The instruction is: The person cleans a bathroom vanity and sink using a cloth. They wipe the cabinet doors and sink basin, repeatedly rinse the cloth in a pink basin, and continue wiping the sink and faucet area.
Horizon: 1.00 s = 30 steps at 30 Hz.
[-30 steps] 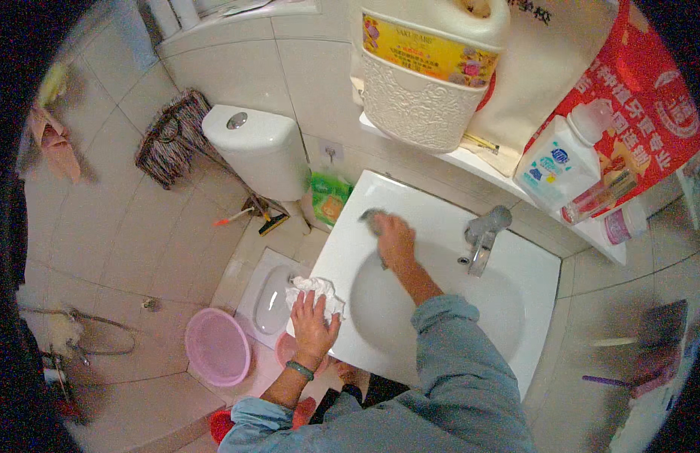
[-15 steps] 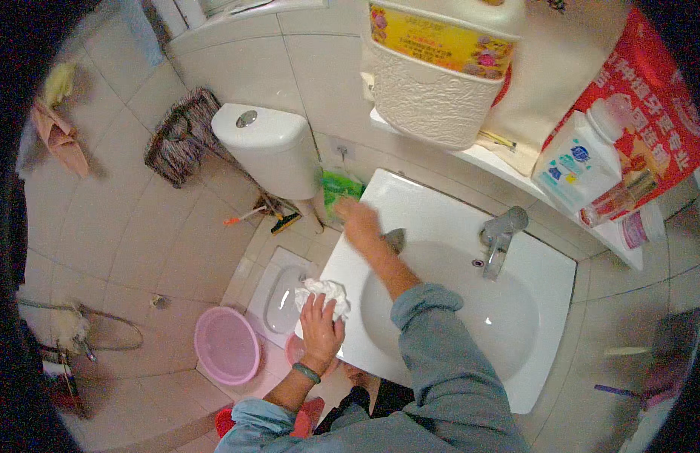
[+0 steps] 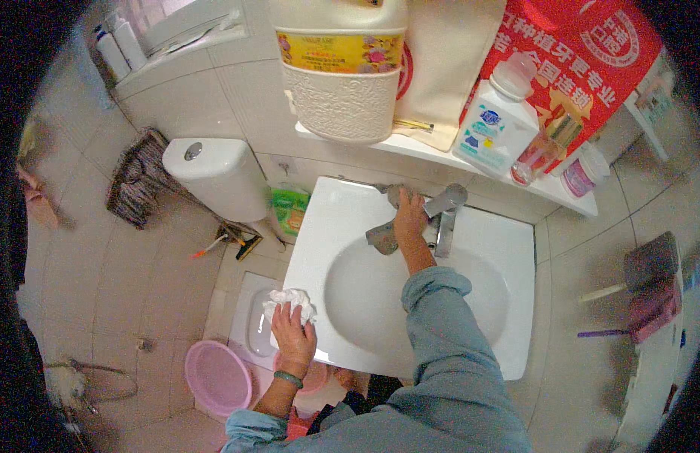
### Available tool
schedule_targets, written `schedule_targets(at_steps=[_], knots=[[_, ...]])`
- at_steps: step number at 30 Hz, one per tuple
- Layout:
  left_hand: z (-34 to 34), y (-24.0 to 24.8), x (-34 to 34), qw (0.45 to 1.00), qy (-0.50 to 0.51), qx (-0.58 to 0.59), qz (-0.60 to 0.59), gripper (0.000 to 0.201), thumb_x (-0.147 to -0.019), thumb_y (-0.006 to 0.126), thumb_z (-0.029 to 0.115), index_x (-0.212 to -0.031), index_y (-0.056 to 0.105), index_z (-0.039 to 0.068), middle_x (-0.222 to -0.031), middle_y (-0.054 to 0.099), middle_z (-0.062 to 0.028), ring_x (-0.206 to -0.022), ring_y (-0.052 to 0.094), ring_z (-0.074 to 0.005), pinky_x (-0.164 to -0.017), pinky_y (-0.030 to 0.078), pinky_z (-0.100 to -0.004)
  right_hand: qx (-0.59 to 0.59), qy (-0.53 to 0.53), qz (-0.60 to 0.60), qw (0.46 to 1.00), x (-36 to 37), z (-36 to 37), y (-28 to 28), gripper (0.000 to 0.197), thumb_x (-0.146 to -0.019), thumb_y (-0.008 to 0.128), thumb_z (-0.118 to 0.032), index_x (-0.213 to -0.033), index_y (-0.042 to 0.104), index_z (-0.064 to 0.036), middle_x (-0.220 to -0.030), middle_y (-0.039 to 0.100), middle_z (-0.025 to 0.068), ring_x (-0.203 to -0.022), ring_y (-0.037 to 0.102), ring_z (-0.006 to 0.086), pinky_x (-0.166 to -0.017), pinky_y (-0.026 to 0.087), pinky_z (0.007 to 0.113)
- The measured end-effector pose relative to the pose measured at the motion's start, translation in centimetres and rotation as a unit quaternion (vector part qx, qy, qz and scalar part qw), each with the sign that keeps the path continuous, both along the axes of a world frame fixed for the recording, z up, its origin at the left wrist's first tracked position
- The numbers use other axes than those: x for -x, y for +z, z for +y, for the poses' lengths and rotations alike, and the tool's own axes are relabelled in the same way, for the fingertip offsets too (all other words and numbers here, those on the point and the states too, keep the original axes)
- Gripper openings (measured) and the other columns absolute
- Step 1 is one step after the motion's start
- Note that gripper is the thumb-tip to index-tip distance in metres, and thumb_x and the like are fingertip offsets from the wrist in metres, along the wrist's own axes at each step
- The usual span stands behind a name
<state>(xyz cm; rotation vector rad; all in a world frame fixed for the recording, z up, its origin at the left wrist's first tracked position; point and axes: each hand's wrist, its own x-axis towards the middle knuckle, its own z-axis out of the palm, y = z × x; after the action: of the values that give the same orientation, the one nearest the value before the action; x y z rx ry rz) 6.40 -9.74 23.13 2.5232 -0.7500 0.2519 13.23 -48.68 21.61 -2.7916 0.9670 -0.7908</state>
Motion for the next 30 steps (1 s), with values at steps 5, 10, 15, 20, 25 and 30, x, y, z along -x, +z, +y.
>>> schedule_targets(at_steps=[5,10,15,20,25,30], knots=[[0.5,0.5,0.1,1.0,0.006,-0.004,0.01,0.046,-0.072,0.063,0.011,-0.116,0.052,0.001,-0.128,0.043,-0.0195,-0.127,0.032,-0.0406,-0.105,0.024,-0.0529,-0.043,-0.072,-0.041,0.996,0.8,3.6,-0.5,0.042,-0.077,0.054,-0.004,-0.118,0.054,-0.0137,-0.122,0.05,0.0143,-0.109,0.049,0.0346,-0.085,0.041,0.048],[0.0,0.3,0.0,1.0,-0.006,0.001,-0.003,0.045,-0.073,0.062,0.011,-0.115,0.052,0.001,-0.127,0.044,-0.0195,-0.128,0.032,-0.0406,-0.105,0.024,-0.0527,-0.071,0.064,-0.074,0.993,-2.1,9.0,-0.5,0.045,-0.074,0.053,0.0,-0.116,0.055,-0.015,-0.116,0.053,0.0123,-0.106,0.05,0.0339,-0.086,0.039,0.05],[0.2,0.4,-0.1,1.0,-0.005,-0.018,-0.007,0.044,-0.073,0.062,0.011,-0.115,0.052,0.001,-0.127,0.044,-0.0197,-0.127,0.032,-0.0407,-0.106,0.024,-0.053,-0.145,0.239,-0.054,0.959,-2.8,14.8,1.2,0.034,-0.078,0.05,-0.001,-0.108,0.06,-0.0154,-0.108,0.059,0.0087,-0.102,0.054,0.0313,-0.088,0.041,0.046],[0.8,0.2,-0.2,1.0,0.001,-0.018,-0.015,0.044,-0.074,0.061,0.011,-0.116,0.051,0.001,-0.127,0.043,-0.0206,-0.127,0.032,-0.0411,-0.106,0.023,-0.053,-0.141,0.091,-0.148,0.975,-0.2,8.9,2.4,0.031,-0.081,0.045,-0.001,-0.105,0.06,-0.0124,-0.104,0.06,0.0136,-0.102,0.055,0.033,-0.084,0.042,0.049],[-0.2,0.4,0.2,1.0,-0.004,-0.012,-0.01,0.044,-0.074,0.061,0.01,-0.116,0.051,0.0,-0.126,0.044,-0.0217,-0.126,0.033,-0.0416,-0.106,0.023,-0.0524,-0.031,-0.069,-0.114,0.991,0.9,5.0,-0.7,0.039,-0.082,0.051,-0.007,-0.121,0.051,-0.0138,-0.118,0.051,0.017,-0.106,0.048,0.0369,-0.085,0.04,0.049],[0.0,-0.1,0.1,1.0,-0.001,-0.023,-0.014,0.044,-0.074,0.061,0.01,-0.116,0.052,0.0,-0.127,0.044,-0.0222,-0.126,0.033,-0.0422,-0.105,0.024,-0.053,-0.155,0.182,-0.039,0.97,-2.5,17.4,-0.5,0.036,-0.081,0.051,-0.006,-0.114,0.058,-0.0183,-0.117,0.053,0.0111,-0.107,0.049,0.0323,-0.088,0.04,0.048]])
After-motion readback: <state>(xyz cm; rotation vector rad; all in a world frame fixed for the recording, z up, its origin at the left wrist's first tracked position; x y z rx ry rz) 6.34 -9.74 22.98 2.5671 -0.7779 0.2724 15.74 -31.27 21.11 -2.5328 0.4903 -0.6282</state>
